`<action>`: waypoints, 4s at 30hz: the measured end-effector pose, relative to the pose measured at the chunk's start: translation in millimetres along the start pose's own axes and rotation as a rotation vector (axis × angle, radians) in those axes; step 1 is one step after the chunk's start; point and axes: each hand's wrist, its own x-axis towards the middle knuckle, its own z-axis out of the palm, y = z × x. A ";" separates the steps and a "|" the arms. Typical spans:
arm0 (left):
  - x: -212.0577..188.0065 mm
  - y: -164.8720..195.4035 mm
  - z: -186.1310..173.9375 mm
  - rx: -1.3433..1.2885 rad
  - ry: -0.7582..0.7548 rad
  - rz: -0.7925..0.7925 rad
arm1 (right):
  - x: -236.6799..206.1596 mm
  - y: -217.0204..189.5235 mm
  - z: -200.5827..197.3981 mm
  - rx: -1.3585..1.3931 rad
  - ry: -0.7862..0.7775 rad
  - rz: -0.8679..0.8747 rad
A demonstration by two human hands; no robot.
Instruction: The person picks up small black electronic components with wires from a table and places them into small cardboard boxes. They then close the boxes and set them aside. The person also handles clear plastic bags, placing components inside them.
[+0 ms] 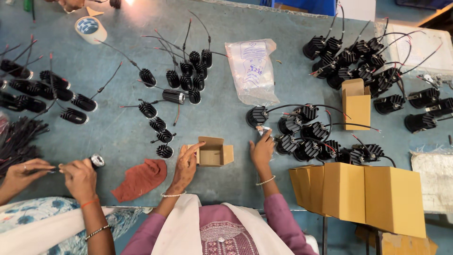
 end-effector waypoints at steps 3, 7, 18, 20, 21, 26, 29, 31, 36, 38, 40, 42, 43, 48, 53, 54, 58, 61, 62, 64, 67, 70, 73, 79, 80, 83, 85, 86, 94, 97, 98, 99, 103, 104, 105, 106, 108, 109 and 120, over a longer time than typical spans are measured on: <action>-3.7 0.9 1.1 0.011 0.007 -0.029 | -0.2 9.6 6.2 -0.086 -0.050 -0.006; -5.1 2.5 1.5 -0.017 0.010 -0.103 | 8.1 34.7 -1.6 0.232 -0.217 0.060; 3.8 7.4 -5.1 -0.017 -0.011 -0.108 | -29.6 16.5 -186.4 1.065 -0.866 -0.055; 4.4 6.7 -4.6 -0.011 -0.013 -0.102 | -31.7 -10.3 -198.3 0.931 -0.909 -0.231; 4.2 6.2 -4.4 -0.014 -0.010 -0.092 | -34.9 -26.3 -194.9 0.881 -0.858 -0.299; 1.0 3.7 -7.6 -0.018 -0.027 -0.112 | -54.7 -90.1 -137.2 0.511 -0.572 -0.624; -0.7 2.4 -10.3 -0.038 -0.020 -0.074 | -53.8 -106.8 -101.3 0.433 -0.600 -0.587; -1.0 1.6 -11.2 -0.037 -0.019 -0.071 | -47.7 -111.1 -87.4 0.509 -0.529 -0.701; 0.5 0.5 -10.0 -0.029 -0.017 -0.095 | -35.4 -98.9 -96.5 0.621 -0.935 -0.667; 1.0 0.7 -9.7 -0.039 -0.018 -0.098 | -39.0 -94.0 -106.2 0.722 -0.879 -0.769; 1.2 1.2 -9.9 -0.065 -0.026 -0.137 | -45.8 -91.9 -112.2 0.745 -0.583 -1.031; 1.1 1.8 -10.1 -0.074 -0.029 -0.141 | -49.8 -92.6 -112.8 0.727 -0.560 -1.114; 1.0 2.0 -10.2 -0.069 -0.024 -0.125 | -50.6 -93.5 -111.3 0.717 -0.546 -1.157; -0.1 1.7 -8.8 -0.035 -0.033 -0.141 | -49.6 -94.8 -100.0 0.815 -0.793 -0.592; 0.7 0.1 -6.2 -0.051 -0.015 -0.133 | -54.8 -94.6 -87.6 0.458 -0.559 -0.588; 1.0 -0.8 -5.7 -0.065 0.007 -0.120 | -55.3 -95.4 -82.9 0.352 -0.519 -0.634; -0.1 -6.1 -1.9 -0.094 0.104 -0.047 | -54.1 -101.4 -51.9 0.100 -0.452 -0.706; -5.6 -11.6 6.3 -0.106 0.150 -0.109 | -53.7 -115.0 -15.9 0.219 -0.433 -0.681; -8.3 -13.0 10.5 -0.111 0.160 -0.152 | -57.1 -118.1 -5.0 0.208 -0.394 -0.682; -11.8 -13.9 22.0 -0.122 0.231 -0.175 | -63.8 -120.8 11.6 0.188 -0.313 -0.687; -16.8 -12.0 29.4 -0.125 0.237 -0.100 | -66.5 -117.8 19.4 0.223 -0.487 -0.583; -20.2 -4.5 26.4 -0.191 0.166 -0.047 | -59.4 -111.3 17.6 0.313 -0.564 -0.581; -18.7 4.6 16.9 -0.261 0.085 0.015 | -38.0 -102.2 10.2 0.285 -0.867 -0.720; -4.7 18.6 12.7 -0.277 0.022 -0.024 | -29.2 -83.1 5.3 0.494 -0.609 -0.672; -3.0 20.7 13.8 -0.259 0.015 -0.038 | -34.9 -83.5 5.3 0.493 -0.533 -0.676; 0.7 26.3 16.2 -0.207 -0.014 -0.015 | -50.8 -83.8 -2.9 0.489 -0.364 -0.656; 2.7 28.4 15.5 -0.152 0.017 0.089 | -57.1 -74.5 -19.4 0.487 -0.335 -0.597; 3.6 29.2 15.3 -0.123 0.032 0.138 | -62.0 -69.0 -28.3 0.443 -0.215 -0.589; 9.7 25.2 15.0 0.015 -0.190 -0.104 | -62.9 -22.1 -46.3 1.363 -0.360 0.085; 10.4 23.9 11.2 0.013 -0.218 -0.122 | -52.8 -9.6 -31.7 1.547 -0.571 0.254; 11.1 24.2 9.8 0.019 -0.227 -0.125 | -51.9 -10.0 -25.3 1.448 -0.628 0.235; 11.5 24.9 8.4 0.017 -0.240 -0.119 | -52.9 -13.4 -18.4 1.348 -0.683 0.216; 11.1 28.1 5.6 -0.031 -0.277 -0.063 | -54.1 -34.3 -7.4 1.125 -0.718 0.082; 9.9 28.2 5.5 -0.053 -0.283 -0.043 | -52.0 -38.7 -11.0 1.115 -0.666 -0.031; 8.9 27.7 7.9 -0.009 -0.284 -0.056 | -47.1 -40.3 -16.9 1.103 -0.615 -0.142; 7.3 26.5 9.2 0.033 -0.287 -0.070 | -42.9 -42.4 -25.2 1.089 -0.562 -0.251; 4.5 21.7 13.8 0.053 -0.269 -0.088 | -32.7 -38.5 -47.7 1.033 -0.585 -0.473; 3.2 18.0 16.0 0.031 -0.247 -0.093 | -29.5 -36.7 -58.8 1.001 -0.595 -0.584; -7.6 -22.5 12.7 -0.383 -0.327 -0.173 | -53.9 -53.7 -96.7 0.870 -0.574 -0.664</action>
